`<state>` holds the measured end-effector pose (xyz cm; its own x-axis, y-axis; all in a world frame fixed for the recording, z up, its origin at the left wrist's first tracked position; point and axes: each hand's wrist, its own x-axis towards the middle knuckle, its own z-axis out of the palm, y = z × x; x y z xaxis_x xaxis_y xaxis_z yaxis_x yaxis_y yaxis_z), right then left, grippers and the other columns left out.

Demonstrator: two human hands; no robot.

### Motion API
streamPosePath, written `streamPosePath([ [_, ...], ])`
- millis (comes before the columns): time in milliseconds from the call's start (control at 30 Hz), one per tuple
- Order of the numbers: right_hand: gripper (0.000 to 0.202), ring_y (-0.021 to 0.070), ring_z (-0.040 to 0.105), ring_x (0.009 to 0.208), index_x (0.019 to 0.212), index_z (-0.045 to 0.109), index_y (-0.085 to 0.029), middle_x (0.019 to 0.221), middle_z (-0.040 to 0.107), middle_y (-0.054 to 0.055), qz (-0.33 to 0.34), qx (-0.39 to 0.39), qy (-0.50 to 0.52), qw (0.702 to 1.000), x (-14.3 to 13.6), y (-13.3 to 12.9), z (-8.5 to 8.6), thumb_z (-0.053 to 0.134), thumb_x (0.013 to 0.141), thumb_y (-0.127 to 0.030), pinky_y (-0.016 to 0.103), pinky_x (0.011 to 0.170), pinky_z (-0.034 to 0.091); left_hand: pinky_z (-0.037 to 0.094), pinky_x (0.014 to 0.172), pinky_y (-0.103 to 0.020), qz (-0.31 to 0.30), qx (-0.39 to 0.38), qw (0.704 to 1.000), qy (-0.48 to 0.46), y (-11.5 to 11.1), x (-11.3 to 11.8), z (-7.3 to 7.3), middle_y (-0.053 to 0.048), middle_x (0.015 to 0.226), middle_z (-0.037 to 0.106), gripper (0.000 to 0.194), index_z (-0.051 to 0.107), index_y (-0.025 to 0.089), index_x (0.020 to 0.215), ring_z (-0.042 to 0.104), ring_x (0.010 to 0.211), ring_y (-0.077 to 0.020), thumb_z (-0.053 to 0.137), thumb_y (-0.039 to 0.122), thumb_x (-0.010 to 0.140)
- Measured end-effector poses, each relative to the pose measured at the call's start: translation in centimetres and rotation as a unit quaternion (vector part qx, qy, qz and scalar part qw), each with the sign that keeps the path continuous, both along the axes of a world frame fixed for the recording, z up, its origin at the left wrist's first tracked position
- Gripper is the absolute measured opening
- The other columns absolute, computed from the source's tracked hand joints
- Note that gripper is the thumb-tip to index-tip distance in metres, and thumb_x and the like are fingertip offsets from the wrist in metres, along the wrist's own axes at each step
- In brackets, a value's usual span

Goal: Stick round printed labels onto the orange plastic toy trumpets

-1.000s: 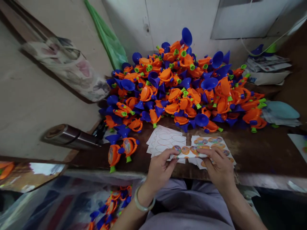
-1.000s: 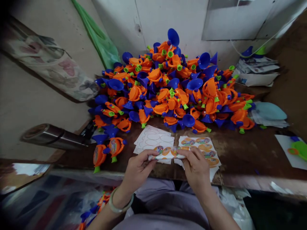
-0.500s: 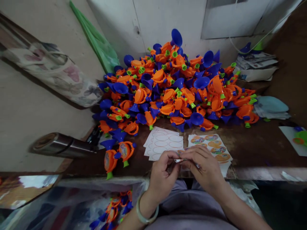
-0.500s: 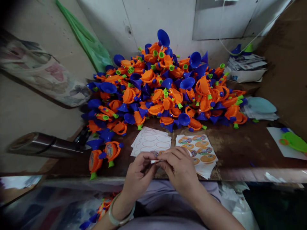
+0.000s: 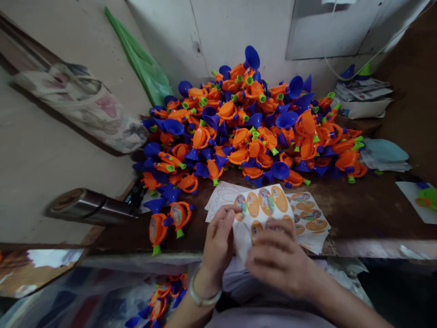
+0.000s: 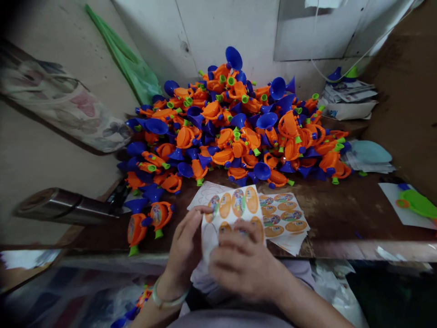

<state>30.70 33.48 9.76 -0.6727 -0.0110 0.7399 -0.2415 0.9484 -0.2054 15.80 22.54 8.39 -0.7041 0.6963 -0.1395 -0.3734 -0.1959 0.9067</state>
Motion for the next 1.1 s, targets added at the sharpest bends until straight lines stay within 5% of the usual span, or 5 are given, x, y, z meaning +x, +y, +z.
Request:
streamPosePath([
  [133,0.021,0.0137,0.069,0.118,0.098,0.076,-0.033,0.099,0.083,-0.008,0.161,-0.089,-0.032,0.982,0.9,-0.2,0.6,0.06,0.111,-0.032,0.032,0.114,0.052,0.053,0.063,-0.026,0.048,-0.044,0.998,-0.005,0.1,-1.6,0.3,0.001,0.082,0.074,0.046,0.069,0.022,0.096,0.067,0.069,-0.0171,0.093,0.053,0.071],
  [300,0.043,0.0277,0.068,0.126,0.148,0.058,-0.03,0.124,0.078,0.008,-0.057,-0.12,0.002,0.991,-0.7,2.0,-0.5,0.063,0.105,-0.023,0.048,0.104,0.061,0.054,0.066,-0.024,0.001,-0.015,1.0,-0.003,0.3,-1.0,0.0,0.002,0.082,0.075,0.049,0.066,0.023,0.095,0.067,0.07,-0.0146,0.1,0.041,0.064],
  [433,0.069,0.0259,0.079,0.096,0.166,0.031,-0.03,0.108,0.084,0.005,-0.092,-0.115,-0.062,0.987,-2.2,2.4,-2.1,0.057,0.104,-0.014,0.043,0.085,0.067,0.051,0.065,-0.02,-0.043,0.0,0.999,-0.002,0.2,-0.1,-0.4,0.003,0.078,0.074,0.046,0.067,0.022,0.097,0.066,0.07,-0.0125,0.098,0.045,0.071],
  [900,0.051,0.0184,0.077,0.082,0.144,0.064,-0.032,0.095,0.082,0.003,-0.084,-0.043,0.126,0.988,-2.7,2.2,-4.3,0.06,0.101,-0.006,0.031,0.071,0.066,0.049,0.061,-0.019,-0.022,-0.016,1.0,-0.013,0.1,0.6,0.0,0.004,0.074,0.068,0.047,0.069,0.021,0.091,0.059,0.063,-0.0099,0.096,0.054,0.071],
  [1100,0.023,0.0184,0.074,0.088,0.121,0.074,-0.037,0.086,0.077,-0.002,-0.002,-0.033,0.071,0.997,0.1,0.2,-4.2,0.065,0.103,-0.027,0.029,0.081,0.065,0.055,0.068,-0.024,0.037,-0.119,0.967,0.223,0.6,-4.1,-3.2,-0.002,0.091,0.074,0.028,0.065,0.023,0.111,0.067,0.075,-0.0155,0.068,0.046,0.094],
])
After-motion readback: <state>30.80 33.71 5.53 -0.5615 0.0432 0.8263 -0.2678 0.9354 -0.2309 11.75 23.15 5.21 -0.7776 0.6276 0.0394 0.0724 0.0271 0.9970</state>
